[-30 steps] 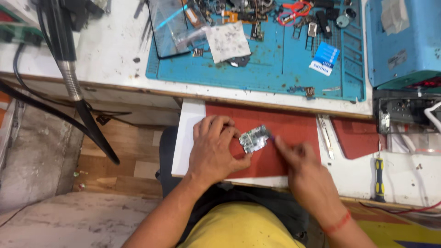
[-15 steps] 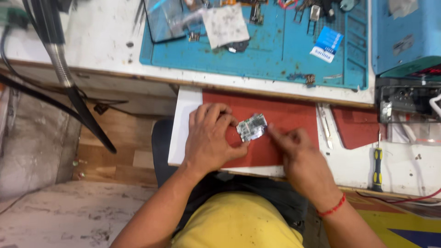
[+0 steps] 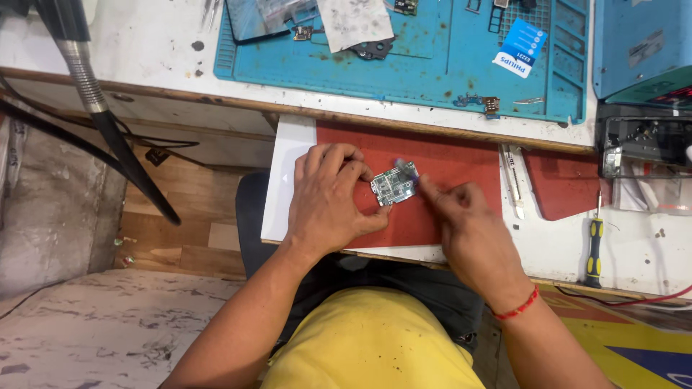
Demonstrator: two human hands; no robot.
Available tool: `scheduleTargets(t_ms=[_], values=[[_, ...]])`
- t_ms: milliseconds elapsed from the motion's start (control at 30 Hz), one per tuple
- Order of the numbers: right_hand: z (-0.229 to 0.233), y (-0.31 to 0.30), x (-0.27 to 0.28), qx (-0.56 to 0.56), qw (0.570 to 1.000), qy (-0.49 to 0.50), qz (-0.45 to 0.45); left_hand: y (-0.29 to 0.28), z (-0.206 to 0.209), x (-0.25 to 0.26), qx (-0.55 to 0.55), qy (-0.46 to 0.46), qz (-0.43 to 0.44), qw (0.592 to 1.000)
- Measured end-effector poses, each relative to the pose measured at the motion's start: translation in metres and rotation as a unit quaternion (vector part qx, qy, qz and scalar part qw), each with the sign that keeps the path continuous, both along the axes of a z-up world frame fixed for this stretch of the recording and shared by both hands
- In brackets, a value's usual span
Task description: The person uses a small brush to clean a small green circuit board placed on a red mat. They repeatedly scrub different areas of the board's surface and edges, occasionally repositioning the board with their left hand. The person also briefly handles a piece of paper and a small component before resuming the cleaning.
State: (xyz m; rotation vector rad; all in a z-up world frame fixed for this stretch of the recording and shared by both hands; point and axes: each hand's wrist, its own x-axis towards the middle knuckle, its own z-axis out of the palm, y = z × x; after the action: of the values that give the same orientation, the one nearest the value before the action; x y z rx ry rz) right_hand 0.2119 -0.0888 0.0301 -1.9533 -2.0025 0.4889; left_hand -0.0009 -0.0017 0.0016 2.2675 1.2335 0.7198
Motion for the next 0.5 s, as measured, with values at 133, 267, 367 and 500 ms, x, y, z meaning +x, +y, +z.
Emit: scheduleTargets(t_ms=[133, 267, 367, 500], values=[[0.001, -0.009, -0.014, -0.078, 0.996, 0.007, 0.038, -0.001, 0.001, -0.003, 0.014, -0.006, 0.006, 1.0], [0.006, -0.004, -0.009, -0.061, 0.998, -0.023, -0.003, -0.002, 0.0, 0.003, 0.008, -0.01, 0.002, 1.0], [0.007, -0.002, -0.013, -0.061, 0.998, -0.026, 0.004, 0.0, 0.002, 0.0, 0.009, -0.009, 0.002, 1.0], [0.001, 0.005, -0.008, -0.011, 0.999, -0.021, -0.041, 0.001, 0.001, -0.002, -0.005, -0.003, 0.0, 1.0]])
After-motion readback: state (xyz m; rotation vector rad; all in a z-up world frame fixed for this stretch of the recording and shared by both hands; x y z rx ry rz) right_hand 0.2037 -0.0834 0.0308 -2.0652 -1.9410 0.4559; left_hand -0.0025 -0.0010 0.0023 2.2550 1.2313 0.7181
